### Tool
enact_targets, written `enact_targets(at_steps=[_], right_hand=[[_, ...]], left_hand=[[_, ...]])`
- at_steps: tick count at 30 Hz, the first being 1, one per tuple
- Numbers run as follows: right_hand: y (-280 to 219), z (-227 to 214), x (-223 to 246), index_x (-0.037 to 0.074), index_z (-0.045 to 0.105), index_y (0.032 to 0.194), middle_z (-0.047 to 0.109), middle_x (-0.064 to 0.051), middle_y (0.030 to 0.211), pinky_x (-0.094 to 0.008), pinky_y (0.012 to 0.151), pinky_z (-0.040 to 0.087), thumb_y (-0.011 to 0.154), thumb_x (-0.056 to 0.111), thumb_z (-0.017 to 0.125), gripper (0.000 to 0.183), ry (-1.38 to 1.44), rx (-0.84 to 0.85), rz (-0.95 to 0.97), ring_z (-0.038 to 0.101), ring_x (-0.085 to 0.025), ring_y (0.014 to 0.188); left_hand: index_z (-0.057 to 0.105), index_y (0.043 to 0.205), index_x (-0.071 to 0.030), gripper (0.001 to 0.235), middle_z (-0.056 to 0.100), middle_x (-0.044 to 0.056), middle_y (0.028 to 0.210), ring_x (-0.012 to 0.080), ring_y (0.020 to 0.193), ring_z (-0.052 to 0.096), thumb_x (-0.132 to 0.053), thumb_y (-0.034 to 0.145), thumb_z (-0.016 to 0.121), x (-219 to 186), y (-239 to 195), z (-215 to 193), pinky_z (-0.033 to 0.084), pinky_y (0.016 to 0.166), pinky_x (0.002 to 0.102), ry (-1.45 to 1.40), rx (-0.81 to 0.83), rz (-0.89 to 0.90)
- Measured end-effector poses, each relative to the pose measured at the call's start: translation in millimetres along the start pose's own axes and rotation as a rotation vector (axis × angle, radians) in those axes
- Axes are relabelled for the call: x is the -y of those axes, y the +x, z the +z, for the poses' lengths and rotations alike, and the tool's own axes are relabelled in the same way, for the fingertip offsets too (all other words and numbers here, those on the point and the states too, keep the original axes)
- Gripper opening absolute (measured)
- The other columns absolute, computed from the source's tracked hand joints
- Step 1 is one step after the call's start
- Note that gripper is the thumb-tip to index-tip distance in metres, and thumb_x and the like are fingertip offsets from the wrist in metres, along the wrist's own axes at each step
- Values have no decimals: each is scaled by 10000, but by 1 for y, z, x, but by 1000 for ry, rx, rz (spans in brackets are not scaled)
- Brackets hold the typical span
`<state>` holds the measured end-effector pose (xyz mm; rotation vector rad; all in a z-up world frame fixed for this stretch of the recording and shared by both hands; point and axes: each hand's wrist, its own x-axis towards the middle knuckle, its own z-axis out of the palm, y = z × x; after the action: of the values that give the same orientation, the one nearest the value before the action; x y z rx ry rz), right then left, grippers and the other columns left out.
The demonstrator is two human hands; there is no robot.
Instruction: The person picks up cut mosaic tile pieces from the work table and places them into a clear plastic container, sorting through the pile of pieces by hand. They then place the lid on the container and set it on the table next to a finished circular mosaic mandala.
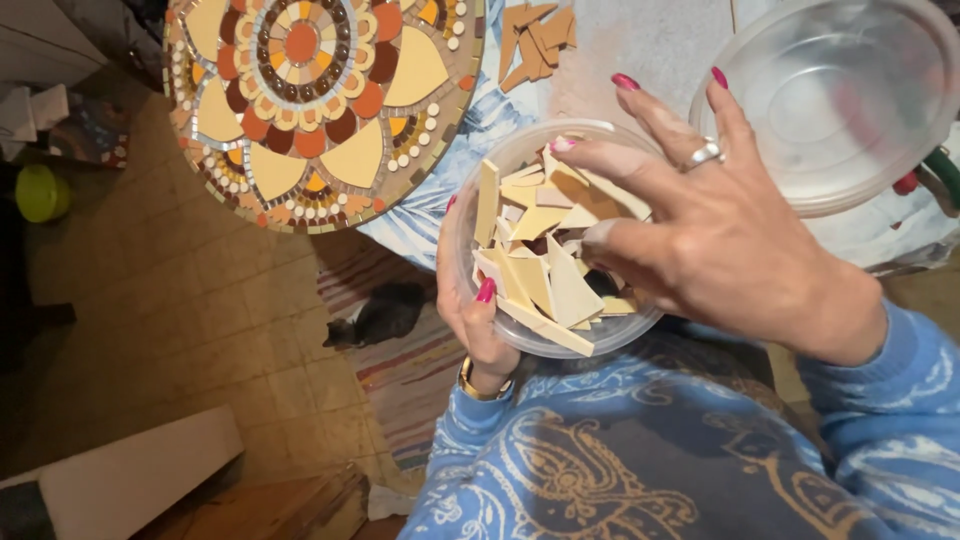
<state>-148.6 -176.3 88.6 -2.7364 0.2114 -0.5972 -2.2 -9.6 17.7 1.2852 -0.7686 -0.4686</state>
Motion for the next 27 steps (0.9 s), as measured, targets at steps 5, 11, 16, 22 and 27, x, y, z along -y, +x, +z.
enact_targets(at_steps=[5,11,16,22,27], right_hand=[[-6,9,-11,168,735,1062,519,-54,1542,-756,1202,294,874,294,792,234,82,-102,129,395,-442,1527],[22,26,1,152,743,1040,538,-109,1499,-805,1085,262,905,348,767,239,-1,-97,80,367,-472,1459],[30,31,1,119,734,1109,596,-23,1421,-799,1096,234,882,251,715,264,-105,8,-42,382,-392,1486],[36,6,8,23,645,1112,710,-93,1228,-627,1225,378,1016,81,588,125,603,-199,24,615,-390,1360],[20,20,-9,-47,605,1213,711,-218,1195,-430,970,620,1098,102,520,207,1540,-248,430,720,-308,1123]], left_hand=[[379,1561,142,810,474,270,1596,358,1454,498,-383,951,475,3,0,1,384,1266,455,-17,-13,47],[331,1576,140,877,452,276,1600,370,1493,491,-454,946,468,1,-2,4,392,1297,479,-135,-18,9],[287,1577,151,908,425,277,1597,354,1486,466,-409,893,495,-6,0,5,369,1274,464,-148,-16,-35],[301,1577,152,837,434,269,1605,346,1509,454,-315,905,478,5,-3,1,342,1309,457,-214,-6,31],[296,1560,161,775,430,280,1599,347,1503,443,-225,908,458,10,-4,-2,316,1298,451,-173,-23,55]])
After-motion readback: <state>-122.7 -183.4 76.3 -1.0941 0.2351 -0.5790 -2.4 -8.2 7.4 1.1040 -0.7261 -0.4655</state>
